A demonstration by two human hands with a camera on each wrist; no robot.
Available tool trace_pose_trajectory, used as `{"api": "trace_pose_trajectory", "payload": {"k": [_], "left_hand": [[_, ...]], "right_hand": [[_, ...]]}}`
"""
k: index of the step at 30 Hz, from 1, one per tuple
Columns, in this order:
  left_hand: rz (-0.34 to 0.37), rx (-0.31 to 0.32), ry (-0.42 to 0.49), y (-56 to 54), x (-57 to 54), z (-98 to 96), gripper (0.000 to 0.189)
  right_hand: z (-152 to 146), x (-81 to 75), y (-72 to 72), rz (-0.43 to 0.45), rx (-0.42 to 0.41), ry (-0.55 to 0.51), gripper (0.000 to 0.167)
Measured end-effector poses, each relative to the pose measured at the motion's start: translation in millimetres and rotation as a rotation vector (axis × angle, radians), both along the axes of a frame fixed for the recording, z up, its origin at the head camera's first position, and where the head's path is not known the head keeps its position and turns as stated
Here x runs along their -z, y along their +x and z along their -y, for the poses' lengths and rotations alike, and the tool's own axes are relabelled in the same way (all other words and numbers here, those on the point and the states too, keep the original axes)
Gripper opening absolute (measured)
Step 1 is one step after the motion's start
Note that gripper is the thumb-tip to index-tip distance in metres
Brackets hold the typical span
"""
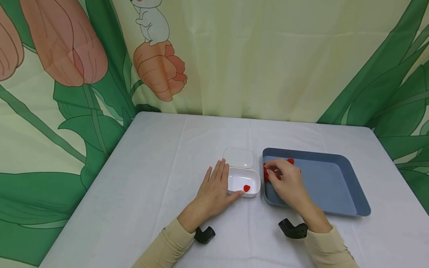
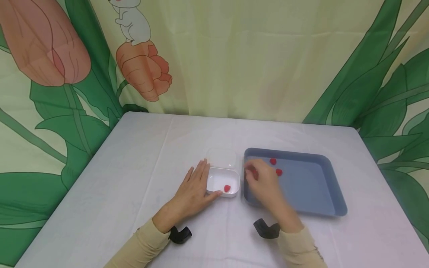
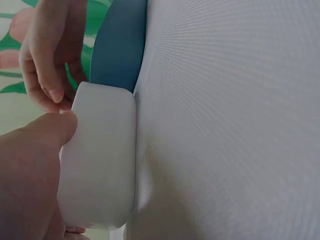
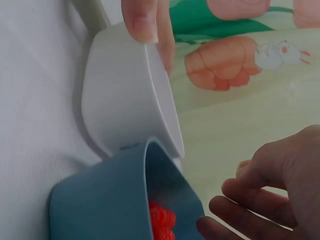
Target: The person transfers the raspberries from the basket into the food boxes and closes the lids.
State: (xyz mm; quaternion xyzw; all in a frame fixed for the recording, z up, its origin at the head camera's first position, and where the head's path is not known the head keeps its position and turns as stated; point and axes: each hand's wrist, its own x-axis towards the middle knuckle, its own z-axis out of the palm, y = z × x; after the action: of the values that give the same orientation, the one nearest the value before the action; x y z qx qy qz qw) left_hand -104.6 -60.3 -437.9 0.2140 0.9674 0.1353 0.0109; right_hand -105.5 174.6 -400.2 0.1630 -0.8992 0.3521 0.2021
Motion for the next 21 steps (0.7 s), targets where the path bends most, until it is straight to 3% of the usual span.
{"api": "trace_pose_trajectory", "payload": {"k": [21], "left_hand": [[-0.007,-0.007,-0.009,-0.1,0.0,-1.4,0.096]], "right_hand": [[-48,16.1,9.0,0.026,0.123,0.030,0.021]]}}
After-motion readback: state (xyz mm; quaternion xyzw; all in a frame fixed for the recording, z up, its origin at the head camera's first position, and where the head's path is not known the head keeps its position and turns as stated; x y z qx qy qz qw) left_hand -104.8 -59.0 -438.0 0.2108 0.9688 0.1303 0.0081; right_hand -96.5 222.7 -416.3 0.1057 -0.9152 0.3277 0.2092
